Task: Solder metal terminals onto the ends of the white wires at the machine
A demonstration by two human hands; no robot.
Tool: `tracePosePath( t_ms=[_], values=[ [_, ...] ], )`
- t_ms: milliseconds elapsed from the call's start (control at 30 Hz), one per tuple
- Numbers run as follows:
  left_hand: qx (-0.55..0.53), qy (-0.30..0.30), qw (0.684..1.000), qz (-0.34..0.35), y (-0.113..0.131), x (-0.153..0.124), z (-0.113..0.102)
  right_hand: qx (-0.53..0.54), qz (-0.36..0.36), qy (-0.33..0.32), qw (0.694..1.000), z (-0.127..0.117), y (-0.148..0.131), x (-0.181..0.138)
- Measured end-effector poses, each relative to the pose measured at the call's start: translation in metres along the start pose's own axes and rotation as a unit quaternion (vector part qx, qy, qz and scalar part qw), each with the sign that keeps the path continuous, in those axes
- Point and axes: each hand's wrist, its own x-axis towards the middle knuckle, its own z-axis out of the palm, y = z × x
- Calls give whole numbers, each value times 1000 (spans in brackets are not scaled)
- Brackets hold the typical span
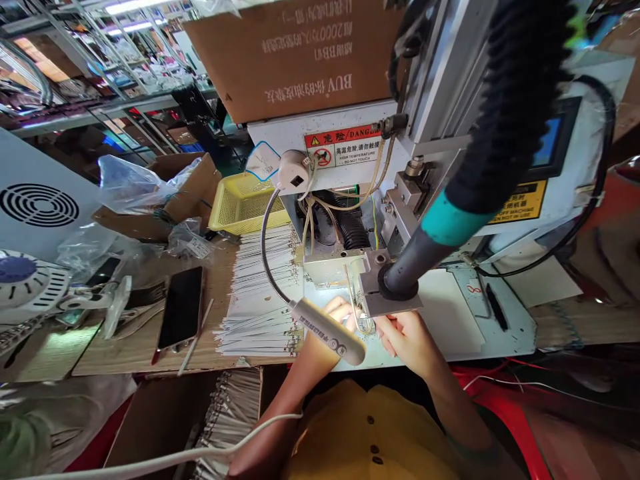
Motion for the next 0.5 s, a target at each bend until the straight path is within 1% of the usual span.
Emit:
tracePosePath(
  t_ms=[100,200,367,500],
  values=[
    [-15,3,1000,-10,-3,-1,2,-13,-9,12,1000,1,2,0],
    [-22,-2,1000,1,-2,0,2,-8,-13,12,1000,1,2,0],
    [-7,-1,1000,11,2,4,0,-22,-19,12,1000,1,0,0],
    [11,-8,1000,27,-2,5,2,-32,-29,18,999,2,0,-1]
  ],
)
